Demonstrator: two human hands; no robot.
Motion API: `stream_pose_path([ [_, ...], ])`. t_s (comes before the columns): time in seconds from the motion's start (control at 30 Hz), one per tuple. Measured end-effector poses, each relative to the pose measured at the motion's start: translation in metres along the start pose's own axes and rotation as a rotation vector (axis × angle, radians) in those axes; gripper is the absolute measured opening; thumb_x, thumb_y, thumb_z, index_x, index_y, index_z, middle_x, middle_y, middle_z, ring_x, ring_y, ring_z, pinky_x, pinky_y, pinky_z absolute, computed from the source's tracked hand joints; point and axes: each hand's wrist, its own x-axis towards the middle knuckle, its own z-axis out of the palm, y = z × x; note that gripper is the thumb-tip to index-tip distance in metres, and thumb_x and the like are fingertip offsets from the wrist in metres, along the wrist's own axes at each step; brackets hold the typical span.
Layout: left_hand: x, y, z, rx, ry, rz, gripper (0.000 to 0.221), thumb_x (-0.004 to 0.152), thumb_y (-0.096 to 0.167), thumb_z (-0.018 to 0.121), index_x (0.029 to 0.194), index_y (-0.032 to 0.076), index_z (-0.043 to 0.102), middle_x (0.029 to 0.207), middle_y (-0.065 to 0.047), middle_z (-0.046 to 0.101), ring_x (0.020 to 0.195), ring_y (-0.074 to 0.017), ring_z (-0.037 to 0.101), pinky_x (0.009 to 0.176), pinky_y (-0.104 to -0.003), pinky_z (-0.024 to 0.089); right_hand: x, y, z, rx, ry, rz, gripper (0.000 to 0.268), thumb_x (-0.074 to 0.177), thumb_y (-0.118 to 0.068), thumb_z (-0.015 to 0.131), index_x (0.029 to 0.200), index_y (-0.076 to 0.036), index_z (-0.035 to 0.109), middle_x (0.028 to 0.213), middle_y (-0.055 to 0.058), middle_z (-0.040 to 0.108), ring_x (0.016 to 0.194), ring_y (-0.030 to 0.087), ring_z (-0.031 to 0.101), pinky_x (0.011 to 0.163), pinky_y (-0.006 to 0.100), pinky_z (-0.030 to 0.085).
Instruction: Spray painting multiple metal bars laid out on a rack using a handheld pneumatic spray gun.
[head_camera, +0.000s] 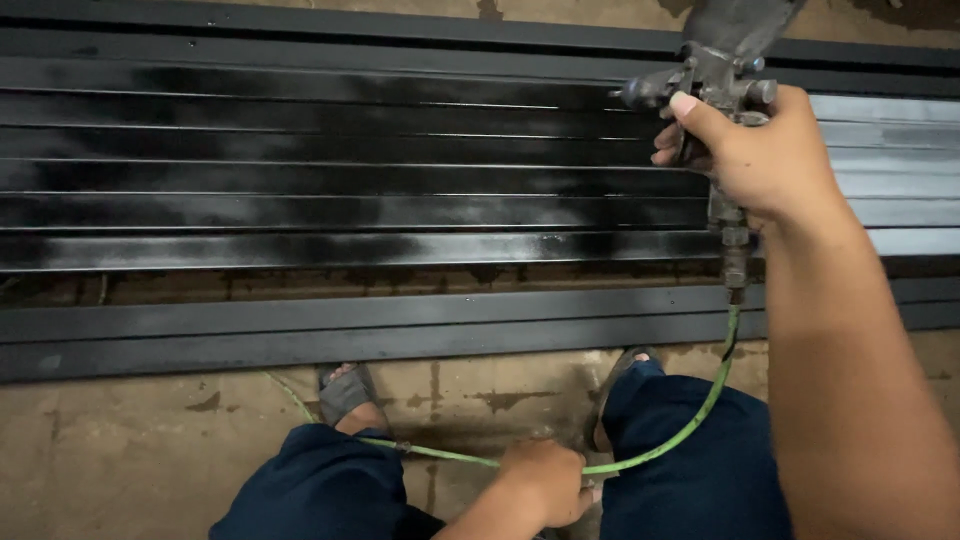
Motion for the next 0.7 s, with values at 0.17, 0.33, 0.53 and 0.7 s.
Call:
stream_pose_path([
  [0.17,0.006,-0.003,0.006,-0.011,0.046,-0.014,0.056,0.107,0.053,0.037,0.119,0.008,0.067,0.110,-0.015,0.067,0.100,-0.0365,0.064,0.075,-0.051,0.054,0.009,0.016,-0.001,0.058,0.068,0.081,0.049,0.102,-0.031,0.075,0.123,-0.007,0.037,0.093,0.007,0.073,0.069,0.017,0.072,0.072,0.031,0.061],
  [0.33,0.003,-0.001,0.003,-0.005,0.056,0.013,0.049,0.105,0.048,0.043,0.122,0.007,0.065,0.116,-0.015,0.066,0.105,-0.0378,0.064,0.084,-0.053,0.054,0.022,0.031,-0.016,-0.149,0.110,0.059,0.023,0.112,-0.026,0.067,0.092,-0.013,0.064,0.080,0.000,0.068,0.069,0.012,0.073,0.072,0.028,0.056],
  [0.53,0.005,-0.001,0.006,0.029,0.137,0.024,0.053,0.106,0.051,0.044,0.117,0.004,0.066,0.110,-0.018,0.069,0.103,-0.0406,0.065,0.081,-0.054,0.053,0.043,0.071,-0.037,-0.048,0.182,0.042,0.014,0.111,-0.017,0.071,0.100,-0.008,0.067,0.080,0.005,0.066,0.068,0.014,0.070,0.065,0.027,0.069],
  [0.7,-0.001,0.002,-0.005,-0.020,0.028,0.009,0.054,0.107,0.050,0.041,0.121,0.003,0.064,0.112,-0.018,0.067,0.100,-0.0396,0.065,0.078,-0.053,0.055,0.031,0.059,-0.035,-0.167,0.252,0.118,0.013,0.113,-0.023,0.067,0.104,-0.013,0.067,0.082,0.002,0.071,0.068,0.011,0.074,0.057,0.030,0.052],
])
